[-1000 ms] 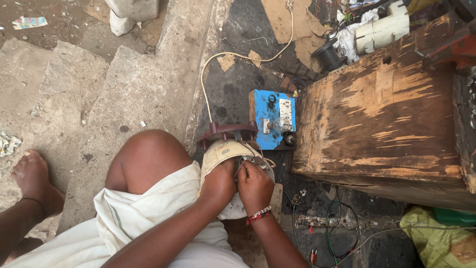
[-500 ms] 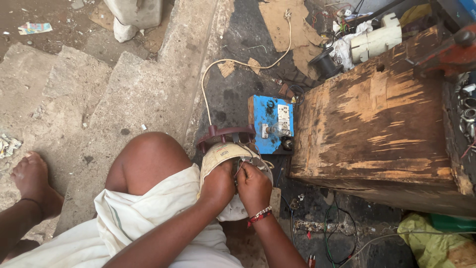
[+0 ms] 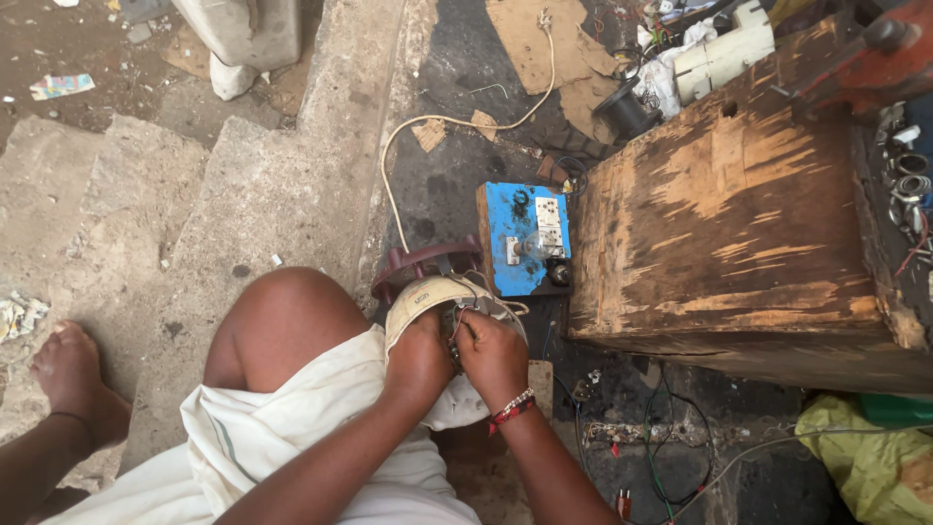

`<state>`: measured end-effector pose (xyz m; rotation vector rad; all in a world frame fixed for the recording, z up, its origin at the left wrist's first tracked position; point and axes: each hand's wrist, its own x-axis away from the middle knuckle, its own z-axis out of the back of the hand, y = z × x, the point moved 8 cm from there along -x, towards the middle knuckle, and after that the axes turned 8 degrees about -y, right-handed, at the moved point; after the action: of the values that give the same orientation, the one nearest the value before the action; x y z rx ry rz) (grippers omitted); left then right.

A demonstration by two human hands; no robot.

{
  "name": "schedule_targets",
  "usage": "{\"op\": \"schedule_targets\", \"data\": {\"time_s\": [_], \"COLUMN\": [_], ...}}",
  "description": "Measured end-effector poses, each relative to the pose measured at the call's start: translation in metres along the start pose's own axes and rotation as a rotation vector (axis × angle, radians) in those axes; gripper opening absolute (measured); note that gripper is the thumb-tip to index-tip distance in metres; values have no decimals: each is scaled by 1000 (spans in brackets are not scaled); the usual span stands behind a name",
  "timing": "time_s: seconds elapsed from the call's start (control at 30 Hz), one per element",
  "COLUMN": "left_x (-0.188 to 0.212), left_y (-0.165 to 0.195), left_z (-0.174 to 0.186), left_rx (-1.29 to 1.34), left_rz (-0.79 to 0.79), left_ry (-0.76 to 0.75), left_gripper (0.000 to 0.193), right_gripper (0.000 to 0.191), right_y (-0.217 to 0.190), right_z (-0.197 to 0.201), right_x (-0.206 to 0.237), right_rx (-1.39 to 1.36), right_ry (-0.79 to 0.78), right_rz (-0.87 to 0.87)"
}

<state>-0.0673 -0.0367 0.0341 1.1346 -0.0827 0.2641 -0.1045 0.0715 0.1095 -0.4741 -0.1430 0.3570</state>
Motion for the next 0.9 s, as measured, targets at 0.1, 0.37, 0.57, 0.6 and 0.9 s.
{"op": "schedule_targets", "data": {"time_s": [0.1,0.37,0.57,0.6,0.9], "left_x": [0,-1,3,5,19], "left_y": [-3,-6,-8,-7,24], "left_z": [-1,0,6,6,20], "left_rx": [13,-4,0,6,-47], "left_rz": [15,22,35,22,-176], "left_ry": [-37,-37,4,7,100], "left_gripper": [22,23,32,34,52], "right_gripper": [16,20,24,25,26], "right_y": [-1,4,0,1,8], "right_z": [0,-5,-7,-7,-6], "right_x": [0,3,8,9,16], "right_rx": [-4,-49,-97,-99,-145], "right_ry": [3,-45,7,0,0], "right_rz": [19,19,11,-2,-46]}}
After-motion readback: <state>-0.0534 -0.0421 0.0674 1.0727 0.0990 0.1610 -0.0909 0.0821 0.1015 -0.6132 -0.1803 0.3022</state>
